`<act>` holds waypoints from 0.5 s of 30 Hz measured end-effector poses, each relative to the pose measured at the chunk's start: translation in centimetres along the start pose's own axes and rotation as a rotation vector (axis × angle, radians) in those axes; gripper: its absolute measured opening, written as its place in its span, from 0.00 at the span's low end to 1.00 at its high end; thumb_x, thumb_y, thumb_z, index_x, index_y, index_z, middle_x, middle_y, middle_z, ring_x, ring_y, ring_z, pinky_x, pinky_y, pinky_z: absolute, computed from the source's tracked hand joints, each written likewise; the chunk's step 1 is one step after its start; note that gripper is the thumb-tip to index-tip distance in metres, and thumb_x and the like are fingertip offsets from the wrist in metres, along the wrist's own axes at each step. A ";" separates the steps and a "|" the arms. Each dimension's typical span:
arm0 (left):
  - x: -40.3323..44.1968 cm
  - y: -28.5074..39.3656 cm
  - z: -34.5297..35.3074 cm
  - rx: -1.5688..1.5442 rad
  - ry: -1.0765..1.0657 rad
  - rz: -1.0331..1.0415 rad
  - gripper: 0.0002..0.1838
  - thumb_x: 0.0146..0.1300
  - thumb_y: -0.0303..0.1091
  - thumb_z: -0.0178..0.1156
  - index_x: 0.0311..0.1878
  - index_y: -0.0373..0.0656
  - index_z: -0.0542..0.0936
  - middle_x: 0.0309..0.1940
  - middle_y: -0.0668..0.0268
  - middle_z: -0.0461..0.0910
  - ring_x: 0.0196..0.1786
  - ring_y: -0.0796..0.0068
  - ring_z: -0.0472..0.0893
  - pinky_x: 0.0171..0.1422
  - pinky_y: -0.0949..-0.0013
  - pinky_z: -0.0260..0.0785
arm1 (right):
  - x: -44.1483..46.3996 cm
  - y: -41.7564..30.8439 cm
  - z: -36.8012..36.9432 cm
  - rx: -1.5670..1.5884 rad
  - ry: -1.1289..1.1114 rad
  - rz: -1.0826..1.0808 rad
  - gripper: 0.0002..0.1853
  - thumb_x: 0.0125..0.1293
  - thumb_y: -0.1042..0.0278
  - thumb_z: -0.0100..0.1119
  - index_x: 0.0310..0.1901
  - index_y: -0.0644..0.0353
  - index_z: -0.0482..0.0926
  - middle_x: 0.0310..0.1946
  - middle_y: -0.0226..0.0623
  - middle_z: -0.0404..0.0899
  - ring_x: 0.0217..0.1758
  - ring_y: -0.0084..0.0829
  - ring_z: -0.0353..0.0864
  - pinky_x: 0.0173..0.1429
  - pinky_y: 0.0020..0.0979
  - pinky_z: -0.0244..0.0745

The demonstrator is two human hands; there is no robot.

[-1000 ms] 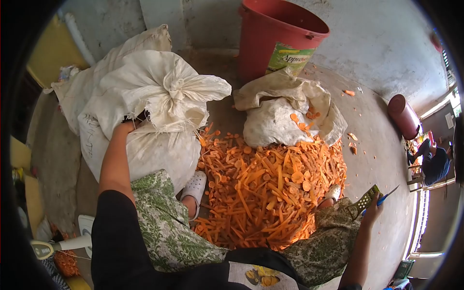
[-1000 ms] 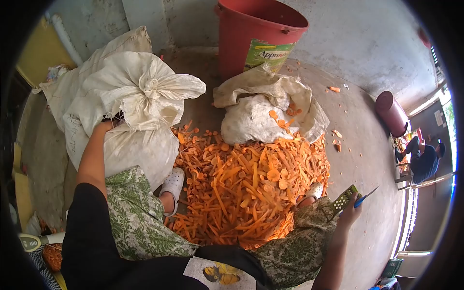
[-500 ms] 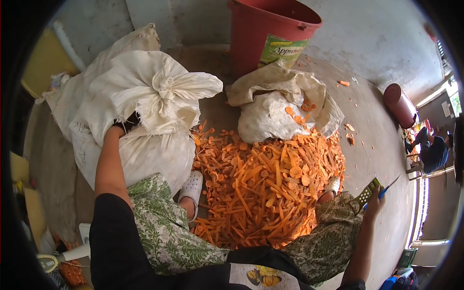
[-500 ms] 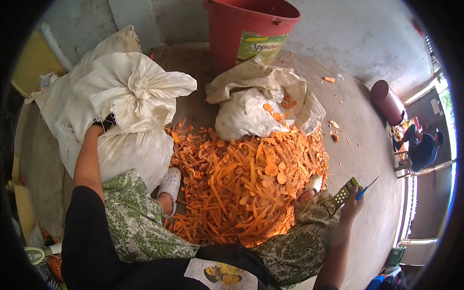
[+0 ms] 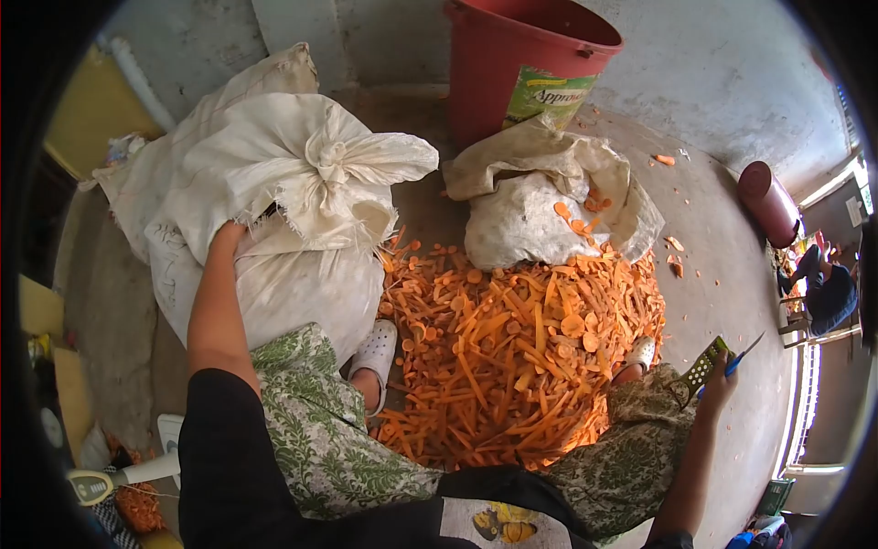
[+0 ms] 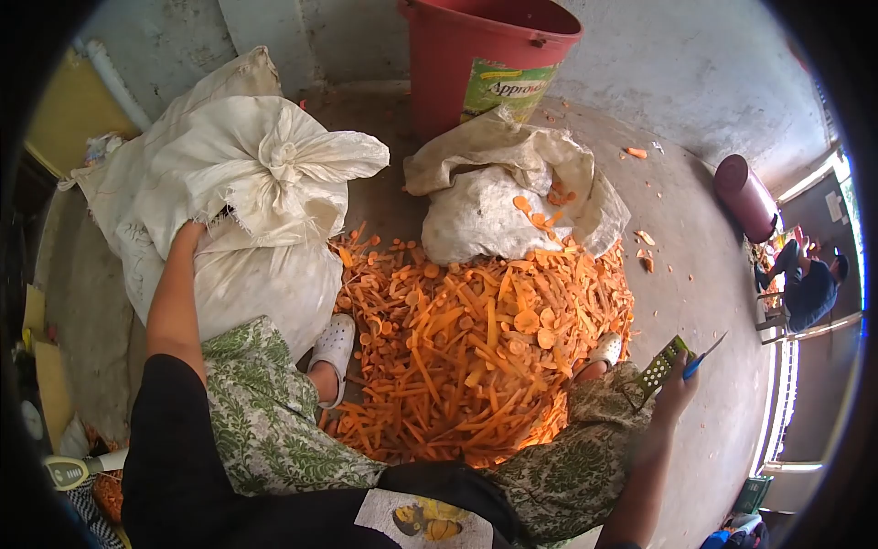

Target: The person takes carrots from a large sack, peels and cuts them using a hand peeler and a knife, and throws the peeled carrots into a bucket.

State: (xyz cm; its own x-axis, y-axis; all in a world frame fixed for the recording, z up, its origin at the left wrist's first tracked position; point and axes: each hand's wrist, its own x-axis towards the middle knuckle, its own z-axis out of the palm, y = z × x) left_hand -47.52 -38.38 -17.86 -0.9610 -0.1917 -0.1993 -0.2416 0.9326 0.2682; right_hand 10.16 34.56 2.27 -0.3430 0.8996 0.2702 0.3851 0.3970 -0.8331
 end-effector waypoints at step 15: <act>-12.8 16.3 -12.8 -0.294 -0.202 0.418 0.22 0.54 0.52 0.57 0.32 0.39 0.80 0.28 0.67 0.78 0.29 0.78 0.73 0.33 0.73 0.66 | -0.2 -0.1 0.6 0.002 -0.043 0.021 0.13 0.64 0.61 0.50 0.22 0.54 0.68 0.14 0.16 0.57 0.17 0.10 0.53 0.20 0.19 0.46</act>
State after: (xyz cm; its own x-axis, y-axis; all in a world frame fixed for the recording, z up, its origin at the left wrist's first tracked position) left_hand -40.85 -24.67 1.13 -0.9453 0.2665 -0.1881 0.1005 0.7866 0.6092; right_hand 9.70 34.26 2.06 -0.3717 0.8989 0.2318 0.3905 0.3780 -0.8394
